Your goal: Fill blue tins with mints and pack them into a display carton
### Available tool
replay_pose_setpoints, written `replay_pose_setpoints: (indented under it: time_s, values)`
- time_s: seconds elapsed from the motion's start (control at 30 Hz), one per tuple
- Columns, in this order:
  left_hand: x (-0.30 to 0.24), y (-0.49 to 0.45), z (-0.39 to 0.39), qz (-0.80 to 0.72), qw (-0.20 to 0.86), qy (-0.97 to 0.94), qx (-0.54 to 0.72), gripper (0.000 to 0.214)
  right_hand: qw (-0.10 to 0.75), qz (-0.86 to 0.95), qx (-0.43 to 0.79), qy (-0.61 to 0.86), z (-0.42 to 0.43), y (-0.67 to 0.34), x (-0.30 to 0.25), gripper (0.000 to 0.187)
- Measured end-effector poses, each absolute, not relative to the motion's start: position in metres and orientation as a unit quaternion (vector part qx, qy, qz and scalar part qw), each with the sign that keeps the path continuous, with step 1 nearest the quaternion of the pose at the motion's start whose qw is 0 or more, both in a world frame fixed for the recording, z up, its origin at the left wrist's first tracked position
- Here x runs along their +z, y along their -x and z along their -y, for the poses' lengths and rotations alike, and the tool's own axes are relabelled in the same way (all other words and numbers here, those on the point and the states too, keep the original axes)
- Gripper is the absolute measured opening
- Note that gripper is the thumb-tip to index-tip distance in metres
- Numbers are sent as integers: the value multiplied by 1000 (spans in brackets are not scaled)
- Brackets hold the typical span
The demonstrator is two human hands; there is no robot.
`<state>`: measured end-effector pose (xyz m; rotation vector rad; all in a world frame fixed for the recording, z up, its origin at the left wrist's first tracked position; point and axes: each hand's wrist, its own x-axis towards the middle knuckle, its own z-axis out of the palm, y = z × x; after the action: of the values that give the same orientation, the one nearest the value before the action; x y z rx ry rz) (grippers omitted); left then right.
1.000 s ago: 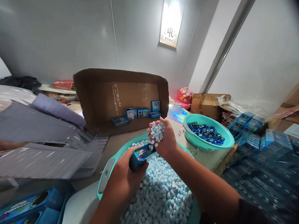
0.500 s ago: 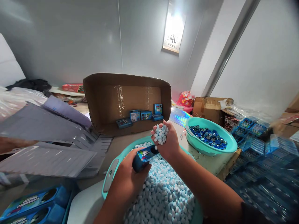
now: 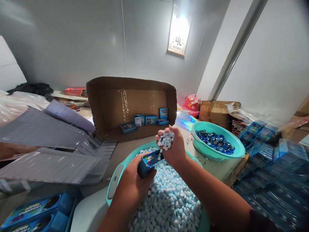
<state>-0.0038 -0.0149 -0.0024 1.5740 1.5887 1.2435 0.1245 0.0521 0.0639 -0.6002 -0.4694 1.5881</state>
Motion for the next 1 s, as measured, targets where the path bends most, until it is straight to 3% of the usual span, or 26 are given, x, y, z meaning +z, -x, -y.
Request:
replay_pose_setpoints:
  time_s: [0.33,1.0]
  values:
    - [-7,8,10,-595,291,-619,422,44,645,206,685,270,-51,-123,65,20]
    - [2,6,13,-593,315,-582,459,43,627,255,679,285,-49,-122,65,15]
